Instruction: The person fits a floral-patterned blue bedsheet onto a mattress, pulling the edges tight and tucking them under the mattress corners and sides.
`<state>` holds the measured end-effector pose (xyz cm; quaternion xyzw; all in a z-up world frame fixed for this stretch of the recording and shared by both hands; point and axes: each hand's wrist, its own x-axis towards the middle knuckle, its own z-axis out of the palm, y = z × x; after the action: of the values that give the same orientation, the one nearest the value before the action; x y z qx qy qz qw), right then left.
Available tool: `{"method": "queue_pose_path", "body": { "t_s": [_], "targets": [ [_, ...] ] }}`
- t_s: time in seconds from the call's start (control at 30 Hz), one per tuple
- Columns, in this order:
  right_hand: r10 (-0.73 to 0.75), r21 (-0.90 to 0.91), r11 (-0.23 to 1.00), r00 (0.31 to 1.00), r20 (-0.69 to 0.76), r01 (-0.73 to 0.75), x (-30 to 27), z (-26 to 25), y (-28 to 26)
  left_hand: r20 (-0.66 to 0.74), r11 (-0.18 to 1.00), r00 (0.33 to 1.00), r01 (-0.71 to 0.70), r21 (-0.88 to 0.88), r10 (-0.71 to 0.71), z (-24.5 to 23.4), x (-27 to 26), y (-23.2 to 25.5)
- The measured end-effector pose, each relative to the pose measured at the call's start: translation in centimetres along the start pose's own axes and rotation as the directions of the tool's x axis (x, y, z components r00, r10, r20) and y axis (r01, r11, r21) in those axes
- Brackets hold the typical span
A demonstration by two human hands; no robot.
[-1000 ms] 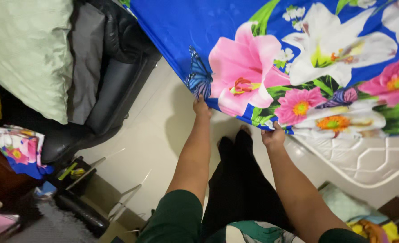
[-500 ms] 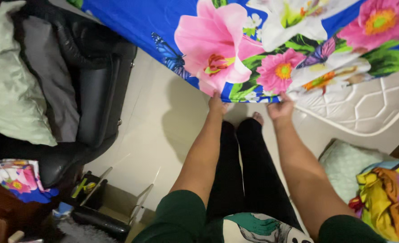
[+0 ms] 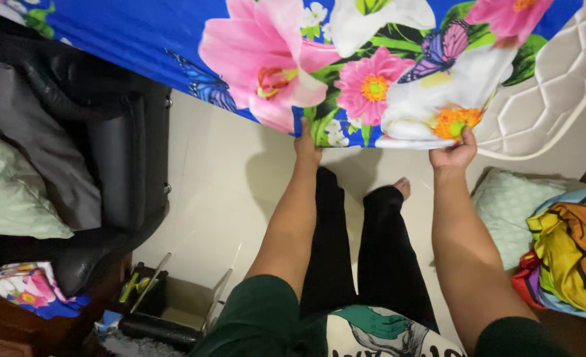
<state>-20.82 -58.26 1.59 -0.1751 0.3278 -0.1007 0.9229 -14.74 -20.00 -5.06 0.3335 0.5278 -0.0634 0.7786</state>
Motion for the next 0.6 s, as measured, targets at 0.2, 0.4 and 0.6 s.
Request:
{"method": "queue_pose_path", "body": {
  "t_s": [0.2,0.4,0.6],
  "targets": [
    [0.019,0.133,0.991,0.954,-0.301,0.022,-4.2,-2.0,-2.7,-0.051,0.981,0.981,0.191,0.034,-0.189,1.6,-1.6,-4.5],
    [-0.035,-0.029,0.999,0.981,0.190,0.041,-5.3,3.8,-9.3,-0.180,0.953,0.981,0.116,0.278,-0.067,0.8,-2.4,-4.5],
    [-0.077,-0.110,0.987,0.943,0.322,0.118,-1.3,5.0,-21.3,-0.191,0.985,0.982,0.043,0.167,-0.011,1.9,-2.3,-5.2]
  ]
}}
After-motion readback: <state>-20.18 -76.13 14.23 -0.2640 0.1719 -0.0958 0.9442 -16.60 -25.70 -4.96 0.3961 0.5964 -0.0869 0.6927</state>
